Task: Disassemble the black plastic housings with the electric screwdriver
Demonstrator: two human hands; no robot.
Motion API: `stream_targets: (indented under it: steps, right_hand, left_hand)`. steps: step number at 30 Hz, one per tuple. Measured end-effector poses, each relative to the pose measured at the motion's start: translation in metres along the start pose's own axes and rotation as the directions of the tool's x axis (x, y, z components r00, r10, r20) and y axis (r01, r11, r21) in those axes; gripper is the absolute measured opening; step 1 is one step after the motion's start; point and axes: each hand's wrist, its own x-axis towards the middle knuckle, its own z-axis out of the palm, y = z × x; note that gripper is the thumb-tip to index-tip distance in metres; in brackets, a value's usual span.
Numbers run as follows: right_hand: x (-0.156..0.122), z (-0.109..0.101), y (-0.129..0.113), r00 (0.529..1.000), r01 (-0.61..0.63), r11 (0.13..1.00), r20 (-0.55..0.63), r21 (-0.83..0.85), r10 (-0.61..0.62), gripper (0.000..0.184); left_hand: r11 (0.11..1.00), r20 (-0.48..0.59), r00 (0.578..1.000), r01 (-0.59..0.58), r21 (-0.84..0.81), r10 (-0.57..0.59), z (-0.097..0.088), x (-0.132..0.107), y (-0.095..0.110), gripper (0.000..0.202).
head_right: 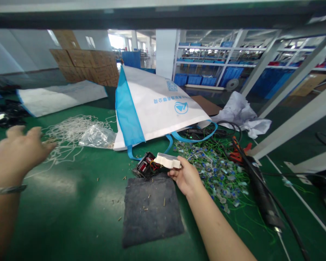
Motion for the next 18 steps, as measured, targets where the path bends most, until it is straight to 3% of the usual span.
stream_targets:
  steps: [2,4,6,9,11,13,15,18]
  right_hand:
    - [-0.001,0.001,0.0,1.0,0.0,1.0,0.01,0.011,0.0,0.016]
    - [-0.002,0.002,0.0,1.0,-0.002,1.0,0.016,0.019,0.001,0.017]
    - [-0.004,0.003,0.0,1.0,-0.002,1.0,0.018,0.027,0.001,0.017]
    - [-0.007,0.005,-0.001,1.0,-0.003,0.999,0.019,0.037,0.002,0.017]
    - [-0.01,0.007,-0.001,1.0,-0.003,0.999,0.019,0.045,0.002,0.019]
    - [-0.012,0.009,-0.002,1.0,-0.004,0.999,0.023,0.053,0.003,0.02]
    - [-0.014,0.01,-0.002,1.0,-0.004,0.998,0.028,0.061,0.002,0.021]
    - [-0.016,0.011,-0.002,0.999,-0.003,0.997,0.033,0.074,0.0,0.022]
  left_hand:
    - [1.0,-0.145,0.989,-0.005,-0.022,0.002,0.007,0.0,-0.001,0.051]
    - [0.983,-0.194,0.974,-0.139,-0.119,0.114,0.013,-0.009,0.014,0.049]
    - [0.915,-0.193,0.947,-0.303,-0.268,0.257,0.018,-0.025,0.041,0.043]
    - [0.694,-0.215,0.869,-0.487,-0.531,0.445,0.022,-0.056,0.092,0.032]
    - [0.539,-0.208,0.811,-0.531,-0.654,0.548,0.023,-0.078,0.125,0.024]
    - [0.445,-0.211,0.773,-0.539,-0.715,0.598,0.024,-0.097,0.154,0.017]
    - [0.414,-0.226,0.762,-0.546,-0.728,0.607,0.025,-0.11,0.175,0.013]
    - [0.463,-0.262,0.779,-0.567,-0.681,0.569,0.028,-0.119,0.197,0.008]
